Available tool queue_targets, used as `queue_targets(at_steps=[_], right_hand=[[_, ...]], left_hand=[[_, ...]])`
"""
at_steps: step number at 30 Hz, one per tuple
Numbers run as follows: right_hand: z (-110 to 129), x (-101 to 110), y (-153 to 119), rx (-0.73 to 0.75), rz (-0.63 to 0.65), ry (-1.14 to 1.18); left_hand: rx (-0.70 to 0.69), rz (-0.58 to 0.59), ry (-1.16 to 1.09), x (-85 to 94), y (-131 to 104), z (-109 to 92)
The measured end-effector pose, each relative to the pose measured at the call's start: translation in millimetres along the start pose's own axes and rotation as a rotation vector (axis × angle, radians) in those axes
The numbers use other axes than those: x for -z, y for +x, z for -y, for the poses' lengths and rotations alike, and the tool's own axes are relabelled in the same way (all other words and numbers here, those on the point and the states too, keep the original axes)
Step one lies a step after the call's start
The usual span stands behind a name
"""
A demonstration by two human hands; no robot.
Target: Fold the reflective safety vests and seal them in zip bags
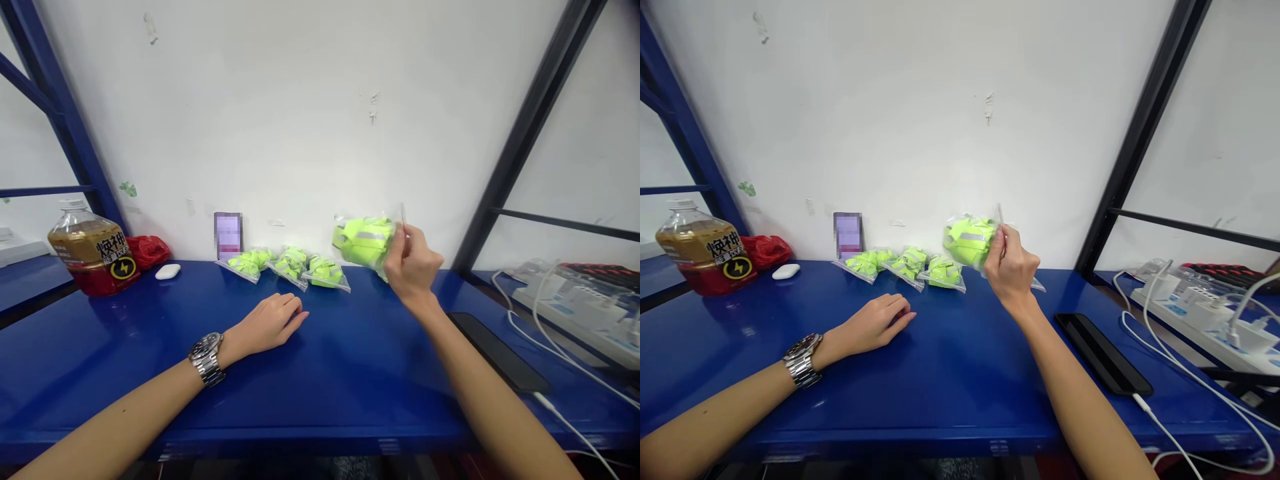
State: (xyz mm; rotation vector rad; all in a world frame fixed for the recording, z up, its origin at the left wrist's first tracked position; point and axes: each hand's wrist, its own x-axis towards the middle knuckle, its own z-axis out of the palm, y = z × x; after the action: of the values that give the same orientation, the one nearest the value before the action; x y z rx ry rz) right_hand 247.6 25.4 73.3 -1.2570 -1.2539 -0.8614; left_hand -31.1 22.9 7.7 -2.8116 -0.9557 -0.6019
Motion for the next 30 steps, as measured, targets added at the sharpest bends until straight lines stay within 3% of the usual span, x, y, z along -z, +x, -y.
queue_targets(at_steps=[2,5,7,9,11,14,18,21,24,30], right_hand=[[13.0,2.8,-5.2,0.026,0.118,0.104],[29.8,-2.4,-21.6,0.172,0.579,0.061],[35.5,-9.7,-32.0,0.178,0.774,-0.110],[35.4,-16.6,-37.4,0.107,0.800,-0.207],[31.1,-20.6,-37.4,0.031,0.726,-0.187],[24.9,-20.1,-33.4,-0.026,0.659,0.087],[32.2,-11.5,-34.4,-0.090,0.850,0.681],[46.5,-2.8,-40.9,-0.109,1.013,0.980],[56.9,4.3,-47.2,-0.069,1.111,1.133],[55.4,5.6,-51.9,-0.080,1.280,1.253]], left_hand=[[-0.004,-0.004,0.056,-1.7,0.1,0.6],[-0.010,0.060,0.121,-5.1,-2.4,5.7],[0.042,0.111,0.142,-6.7,-4.5,10.4],[0.134,0.112,0.144,-6.6,-5.4,14.1],[0.193,0.057,0.111,-4.9,-4.4,14.9],[0.171,-0.031,-0.032,-1.2,-0.3,7.9],[0.130,-0.131,-0.322,1.4,5.3,-12.6],[0.124,-0.214,-0.467,0.3,6.6,-24.2],[0.160,-0.247,-0.563,-2.7,4.2,-25.1],[0.200,-0.194,-0.617,-6.0,-1.1,-19.0]])
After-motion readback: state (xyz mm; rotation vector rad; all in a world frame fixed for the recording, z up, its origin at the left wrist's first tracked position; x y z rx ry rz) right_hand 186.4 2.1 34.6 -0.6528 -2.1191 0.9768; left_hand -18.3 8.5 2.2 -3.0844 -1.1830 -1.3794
